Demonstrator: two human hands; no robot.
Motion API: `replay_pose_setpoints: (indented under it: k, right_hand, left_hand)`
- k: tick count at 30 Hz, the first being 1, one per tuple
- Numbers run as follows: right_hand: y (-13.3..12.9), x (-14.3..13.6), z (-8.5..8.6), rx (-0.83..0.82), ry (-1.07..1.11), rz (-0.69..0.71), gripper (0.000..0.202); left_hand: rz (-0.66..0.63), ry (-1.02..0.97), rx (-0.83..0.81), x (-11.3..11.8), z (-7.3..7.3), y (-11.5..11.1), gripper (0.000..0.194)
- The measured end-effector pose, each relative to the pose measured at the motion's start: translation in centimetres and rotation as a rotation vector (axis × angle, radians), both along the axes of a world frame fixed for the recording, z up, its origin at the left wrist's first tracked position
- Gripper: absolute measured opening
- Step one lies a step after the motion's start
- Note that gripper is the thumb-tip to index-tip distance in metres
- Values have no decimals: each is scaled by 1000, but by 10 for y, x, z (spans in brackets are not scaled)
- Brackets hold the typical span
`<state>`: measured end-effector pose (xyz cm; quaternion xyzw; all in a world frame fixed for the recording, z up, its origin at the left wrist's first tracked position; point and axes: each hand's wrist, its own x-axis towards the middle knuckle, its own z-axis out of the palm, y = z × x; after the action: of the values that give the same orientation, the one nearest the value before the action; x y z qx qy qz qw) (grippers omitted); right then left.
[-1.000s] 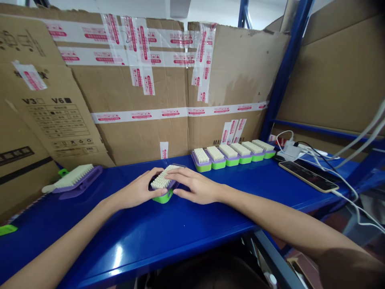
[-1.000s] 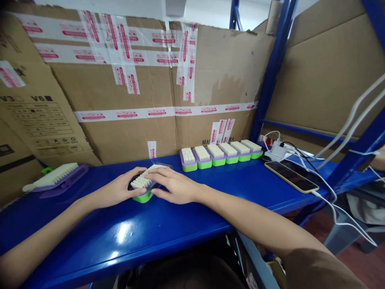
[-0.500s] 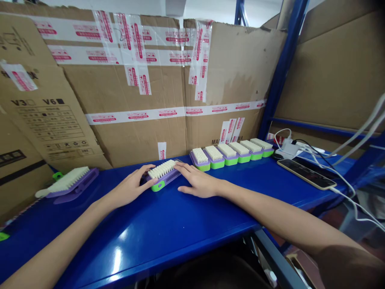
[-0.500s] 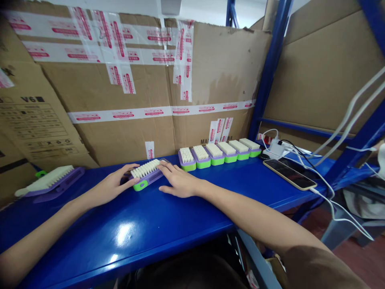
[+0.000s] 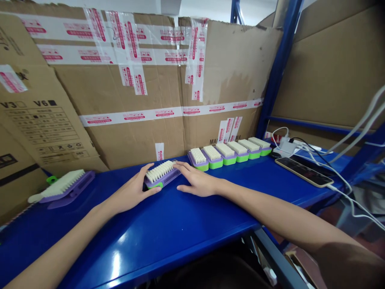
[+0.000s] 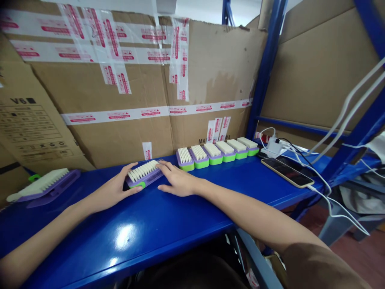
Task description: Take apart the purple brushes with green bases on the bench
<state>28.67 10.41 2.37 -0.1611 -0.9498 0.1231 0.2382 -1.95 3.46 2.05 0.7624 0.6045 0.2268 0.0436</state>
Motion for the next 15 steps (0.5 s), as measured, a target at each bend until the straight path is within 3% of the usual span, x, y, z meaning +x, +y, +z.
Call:
replay_pose_setpoints:
  k: [6, 11, 15]
  right_hand:
    - [-4, 1, 8, -110, 25, 73, 49]
    - [-3, 0, 6, -49, 96, 61, 37]
    - [-3, 2, 8, 44, 178, 21, 40]
  left_hand:
    - [-10, -15, 13, -3, -3, 2, 100]
    - [-26, -74, 30, -4, -4, 5, 96]
    - [-132, -230, -59, 1, 0, 3, 93]
